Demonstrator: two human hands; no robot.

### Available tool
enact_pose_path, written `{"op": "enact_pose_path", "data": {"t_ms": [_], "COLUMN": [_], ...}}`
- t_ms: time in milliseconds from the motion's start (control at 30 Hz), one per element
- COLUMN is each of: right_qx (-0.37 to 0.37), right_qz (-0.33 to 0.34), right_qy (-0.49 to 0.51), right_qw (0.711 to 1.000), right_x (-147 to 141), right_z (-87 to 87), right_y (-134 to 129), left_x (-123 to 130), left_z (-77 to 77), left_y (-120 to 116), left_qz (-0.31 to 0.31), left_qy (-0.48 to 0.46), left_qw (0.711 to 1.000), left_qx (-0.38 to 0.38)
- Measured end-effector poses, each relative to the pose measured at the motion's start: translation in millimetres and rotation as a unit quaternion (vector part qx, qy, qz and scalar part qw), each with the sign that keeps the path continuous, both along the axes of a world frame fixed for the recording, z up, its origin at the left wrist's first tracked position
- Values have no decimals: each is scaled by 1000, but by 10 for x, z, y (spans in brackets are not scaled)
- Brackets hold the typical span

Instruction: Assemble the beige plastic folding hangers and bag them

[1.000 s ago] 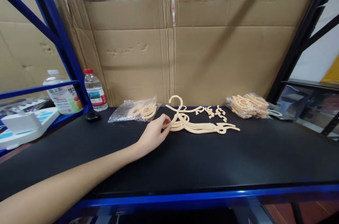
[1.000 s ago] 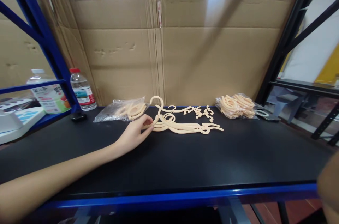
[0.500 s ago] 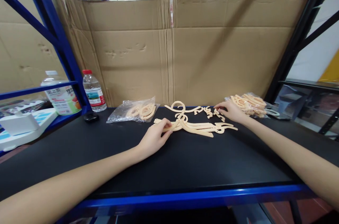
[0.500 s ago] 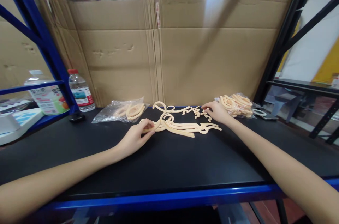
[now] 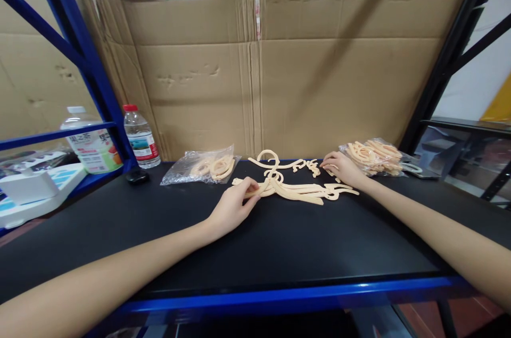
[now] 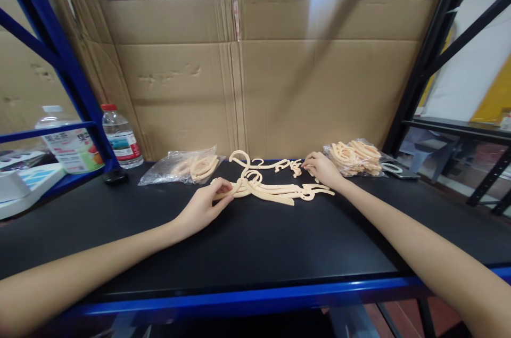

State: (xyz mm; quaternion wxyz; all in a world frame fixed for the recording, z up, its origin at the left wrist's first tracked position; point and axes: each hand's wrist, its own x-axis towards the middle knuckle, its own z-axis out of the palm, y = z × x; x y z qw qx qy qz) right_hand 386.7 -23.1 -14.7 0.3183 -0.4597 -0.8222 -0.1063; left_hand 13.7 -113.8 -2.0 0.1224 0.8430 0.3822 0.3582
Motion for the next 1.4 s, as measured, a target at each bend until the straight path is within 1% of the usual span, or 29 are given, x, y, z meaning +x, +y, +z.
{"op": "enact_pose_path", "data": {"t_ms": [67, 167, 233, 267, 300, 367, 400, 467, 533, 600, 700, 800, 900, 1000, 1100, 1233, 1400], "right_qx": [58, 130, 149, 143, 125, 51, 0, -106, -195, -256, -306, -333, -363, -411, -439, -433, -434], "right_qz": [0, -24, -38, -37, -30, 0, 20, 55, 79, 96, 101, 88, 95, 103, 122, 127, 126], "right_qy": [52, 144, 205, 237, 273, 364, 413, 496, 547, 575, 600, 622, 631, 604, 562, 535, 519], "right_qw": [997, 981, 967, 960, 953, 930, 910, 860, 810, 771, 732, 704, 678, 675, 690, 715, 725], "right_x": [-41, -145, -236, -282, -327, -411, -450, -524, -595, -663, -738, -774, -784, -783, -767, -722, -665], "right_z": [76, 226, 314, 346, 371, 396, 399, 394, 379, 358, 323, 303, 301, 300, 299, 315, 380], "right_y": [-73, -234, -359, -422, -481, -588, -635, -715, -776, -820, -852, -861, -860, -861, -868, -867, -870], "left_x": [-1, -1, 1, 1, 1, -2, -4, -10, -16, -18, -17, -15, -15, -17, -18, -17, -10], "left_z": [8, 23, 33, 38, 40, 41, 39, 34, 31, 33, 40, 45, 41, 36, 36, 39, 46], "left_y": [-8, -20, -27, -30, -32, -33, -32, -29, -28, -28, -31, -31, -25, -20, -21, -28, -34], "left_qz": [4, 12, 13, 12, 11, 11, 13, 15, 16, 19, 24, 30, 35, 33, 31, 30, 33], "left_qy": [-4, -12, -18, -21, -23, -25, -26, -28, -31, -33, -35, -35, -35, -35, -34, -36, -33], "left_qw": [1000, 1000, 1000, 1000, 1000, 1000, 1000, 999, 999, 999, 999, 999, 999, 999, 999, 999, 999], "left_qx": [-4, 1, 3, 3, 1, -1, -2, -6, -11, -14, -12, -7, -9, -10, -11, -16, -10]}}
